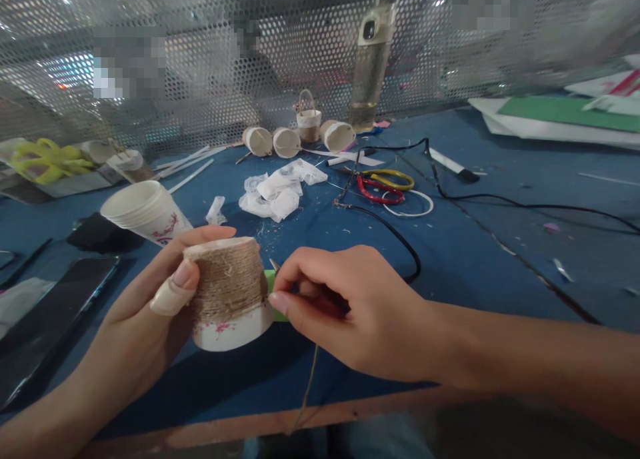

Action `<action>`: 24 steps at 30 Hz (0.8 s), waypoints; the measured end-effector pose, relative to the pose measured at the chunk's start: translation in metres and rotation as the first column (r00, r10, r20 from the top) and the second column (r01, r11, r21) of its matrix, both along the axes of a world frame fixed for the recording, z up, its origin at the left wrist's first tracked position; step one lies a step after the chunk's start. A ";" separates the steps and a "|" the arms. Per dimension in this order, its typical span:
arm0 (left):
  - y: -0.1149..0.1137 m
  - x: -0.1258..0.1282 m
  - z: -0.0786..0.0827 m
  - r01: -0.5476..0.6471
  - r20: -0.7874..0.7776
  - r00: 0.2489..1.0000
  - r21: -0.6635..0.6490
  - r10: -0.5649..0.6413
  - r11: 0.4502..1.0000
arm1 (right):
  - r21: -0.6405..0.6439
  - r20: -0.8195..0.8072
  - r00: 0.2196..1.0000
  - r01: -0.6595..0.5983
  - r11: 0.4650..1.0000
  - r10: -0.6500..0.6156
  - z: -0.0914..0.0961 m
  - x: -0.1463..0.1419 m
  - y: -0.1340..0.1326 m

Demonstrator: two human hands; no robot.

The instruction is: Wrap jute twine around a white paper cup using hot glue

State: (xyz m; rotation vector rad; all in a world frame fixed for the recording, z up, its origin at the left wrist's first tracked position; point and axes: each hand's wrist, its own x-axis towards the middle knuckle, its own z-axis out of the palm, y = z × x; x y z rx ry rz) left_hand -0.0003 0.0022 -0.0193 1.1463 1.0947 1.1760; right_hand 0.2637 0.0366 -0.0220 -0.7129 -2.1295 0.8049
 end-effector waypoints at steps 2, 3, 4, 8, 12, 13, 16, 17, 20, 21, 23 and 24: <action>-0.001 0.000 0.001 0.011 -0.010 1.000 -0.008 -0.011 1.000 | 0.008 0.048 0.999 0.002 1.000 -0.002 -0.001 0.000 0.000; -0.001 0.000 0.002 0.017 -0.017 1.000 -0.011 -0.017 1.000 | 0.027 0.053 0.999 0.010 1.000 -0.011 -0.001 0.000 0.000; -0.001 0.000 0.002 0.021 -0.025 0.999 -0.016 -0.021 1.000 | 0.050 0.048 0.999 0.021 0.999 -0.023 -0.002 0.001 0.000; -0.001 0.000 0.003 0.034 -0.052 0.998 -0.020 -0.035 0.999 | 0.126 -0.020 0.997 0.080 0.989 -0.078 -0.008 0.001 0.000; 0.000 0.000 0.002 0.049 -0.034 0.998 -0.023 -0.050 0.999 | 0.118 -0.027 0.995 0.096 0.988 -0.094 -0.009 0.000 0.000; 0.000 0.000 0.002 0.051 -0.024 0.998 -0.023 -0.052 0.998 | 0.113 -0.019 0.995 0.096 0.989 -0.094 -0.008 0.000 -0.001; -0.001 0.002 0.003 0.047 -0.013 0.999 -0.022 -0.047 0.999 | 0.099 0.052 0.995 0.084 0.992 -0.089 -0.003 0.000 -0.001; -0.002 0.003 0.003 0.038 -0.018 0.999 -0.026 -0.039 0.999 | 0.093 0.061 0.995 0.078 0.993 -0.083 -0.002 0.000 -0.001; -0.004 0.007 0.007 -0.012 -0.050 0.999 -0.052 0.009 0.999 | 0.078 0.011 0.998 0.062 0.995 -0.063 -0.001 -0.001 -0.001; -0.005 0.007 0.008 -0.026 -0.064 0.998 -0.057 0.023 0.998 | 0.072 0.010 0.998 0.058 0.996 -0.059 -0.001 -0.001 -0.002; -0.005 0.008 0.008 -0.043 -0.090 0.995 -0.058 0.038 0.997 | 0.063 0.064 0.996 0.056 0.996 -0.060 -0.001 -0.002 -0.002; -0.005 0.007 0.007 -0.043 -0.095 0.995 -0.051 0.038 0.998 | 0.067 0.083 0.995 0.059 0.996 -0.064 -0.002 -0.002 -0.002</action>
